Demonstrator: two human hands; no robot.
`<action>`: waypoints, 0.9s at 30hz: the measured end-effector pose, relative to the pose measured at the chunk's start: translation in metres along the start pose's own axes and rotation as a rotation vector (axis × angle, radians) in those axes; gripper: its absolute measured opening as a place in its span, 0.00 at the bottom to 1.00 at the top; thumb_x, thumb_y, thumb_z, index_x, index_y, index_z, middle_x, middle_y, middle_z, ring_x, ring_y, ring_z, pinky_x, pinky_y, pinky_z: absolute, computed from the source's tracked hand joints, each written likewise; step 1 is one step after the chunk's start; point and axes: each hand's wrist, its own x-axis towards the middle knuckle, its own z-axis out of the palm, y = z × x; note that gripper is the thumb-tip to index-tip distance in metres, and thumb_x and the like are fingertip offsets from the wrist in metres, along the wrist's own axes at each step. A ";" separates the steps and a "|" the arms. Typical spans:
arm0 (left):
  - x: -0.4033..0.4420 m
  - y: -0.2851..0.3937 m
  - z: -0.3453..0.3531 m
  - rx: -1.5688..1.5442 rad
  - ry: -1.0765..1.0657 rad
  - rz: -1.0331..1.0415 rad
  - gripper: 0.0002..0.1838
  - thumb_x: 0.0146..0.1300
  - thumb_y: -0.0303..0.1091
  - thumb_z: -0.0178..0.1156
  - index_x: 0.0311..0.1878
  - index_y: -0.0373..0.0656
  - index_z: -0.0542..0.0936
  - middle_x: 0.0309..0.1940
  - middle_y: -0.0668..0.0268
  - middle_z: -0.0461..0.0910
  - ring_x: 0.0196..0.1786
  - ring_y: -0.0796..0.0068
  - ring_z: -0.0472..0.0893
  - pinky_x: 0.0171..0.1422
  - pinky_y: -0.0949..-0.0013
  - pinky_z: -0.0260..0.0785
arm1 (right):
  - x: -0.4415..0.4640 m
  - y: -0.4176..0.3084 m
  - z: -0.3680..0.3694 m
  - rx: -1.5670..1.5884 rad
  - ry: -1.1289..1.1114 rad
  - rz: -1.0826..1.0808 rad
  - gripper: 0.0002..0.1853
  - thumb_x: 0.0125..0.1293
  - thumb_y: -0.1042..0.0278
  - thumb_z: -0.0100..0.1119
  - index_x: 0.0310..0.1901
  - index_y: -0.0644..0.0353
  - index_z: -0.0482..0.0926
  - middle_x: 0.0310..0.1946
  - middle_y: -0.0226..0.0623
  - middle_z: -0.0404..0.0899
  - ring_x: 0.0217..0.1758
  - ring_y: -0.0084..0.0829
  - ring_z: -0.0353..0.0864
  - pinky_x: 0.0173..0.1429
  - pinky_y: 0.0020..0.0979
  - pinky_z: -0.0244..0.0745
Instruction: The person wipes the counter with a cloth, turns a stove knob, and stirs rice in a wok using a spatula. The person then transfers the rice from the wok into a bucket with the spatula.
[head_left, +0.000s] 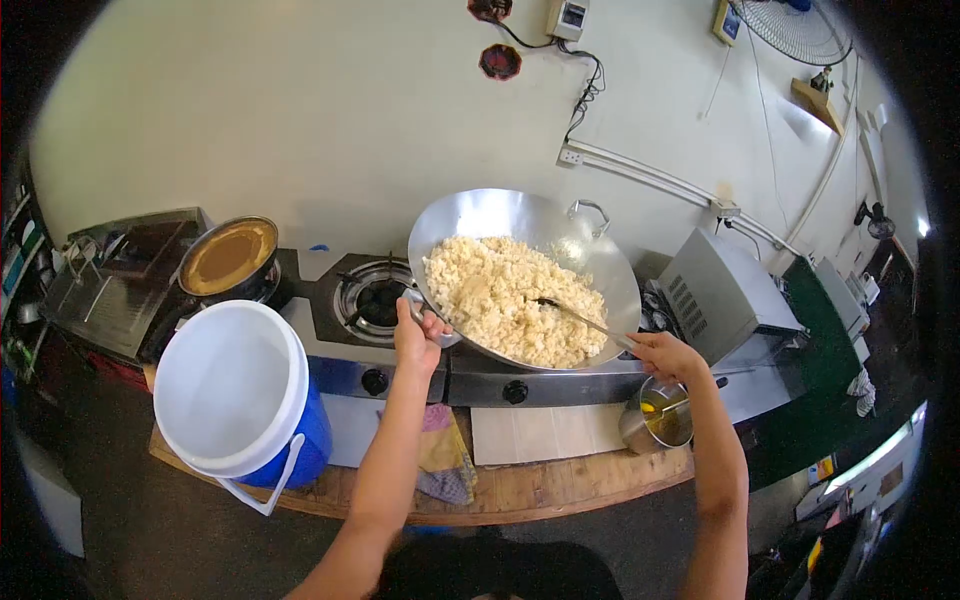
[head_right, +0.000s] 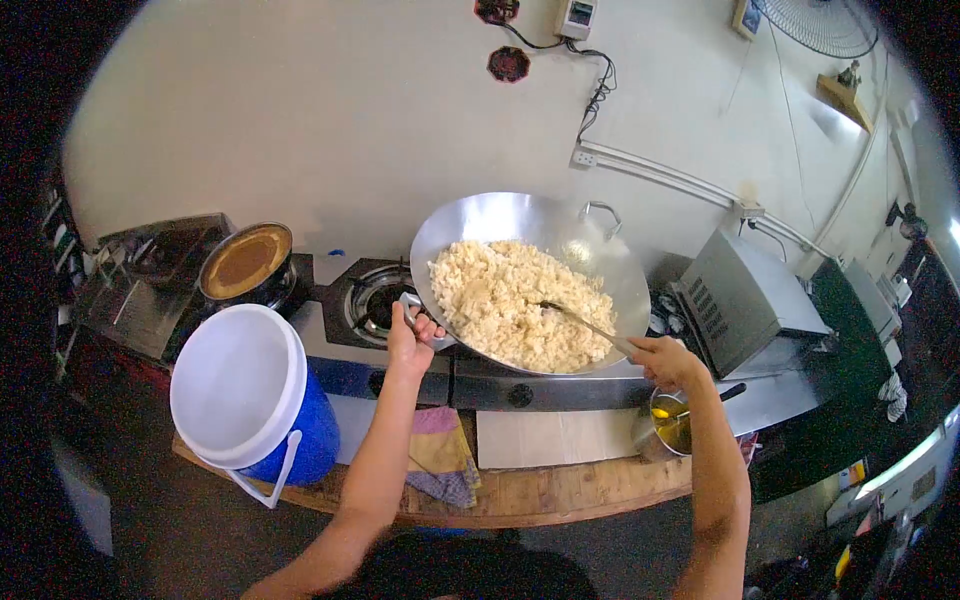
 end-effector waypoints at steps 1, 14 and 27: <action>0.001 0.000 -0.004 -0.018 -0.049 -0.004 0.18 0.64 0.54 0.38 0.33 0.48 0.64 0.11 0.73 0.57 0.15 0.79 0.58 0.29 0.66 0.61 | -0.007 0.004 -0.002 0.055 0.025 0.027 0.18 0.61 0.62 0.49 0.52 0.58 0.71 0.30 0.44 0.79 0.29 0.31 0.76 0.36 0.32 0.70; 0.000 -0.026 -0.008 0.025 0.045 0.274 0.13 0.64 0.42 0.41 0.39 0.42 0.68 0.17 0.69 0.64 0.20 0.73 0.67 0.30 0.66 0.66 | -0.109 -0.092 -0.052 -1.035 0.338 -0.595 0.18 0.54 0.63 0.54 0.49 0.43 0.74 0.29 0.37 0.78 0.31 0.37 0.77 0.34 0.38 0.68; -0.003 -0.023 0.003 -0.027 0.067 0.232 0.17 0.66 0.48 0.35 0.29 0.47 0.64 0.10 0.74 0.54 0.11 0.79 0.54 0.26 0.68 0.59 | -0.005 -0.180 0.002 -1.547 -0.040 -1.232 0.13 0.53 0.65 0.55 0.42 0.41 0.77 0.27 0.34 0.78 0.28 0.34 0.78 0.29 0.34 0.72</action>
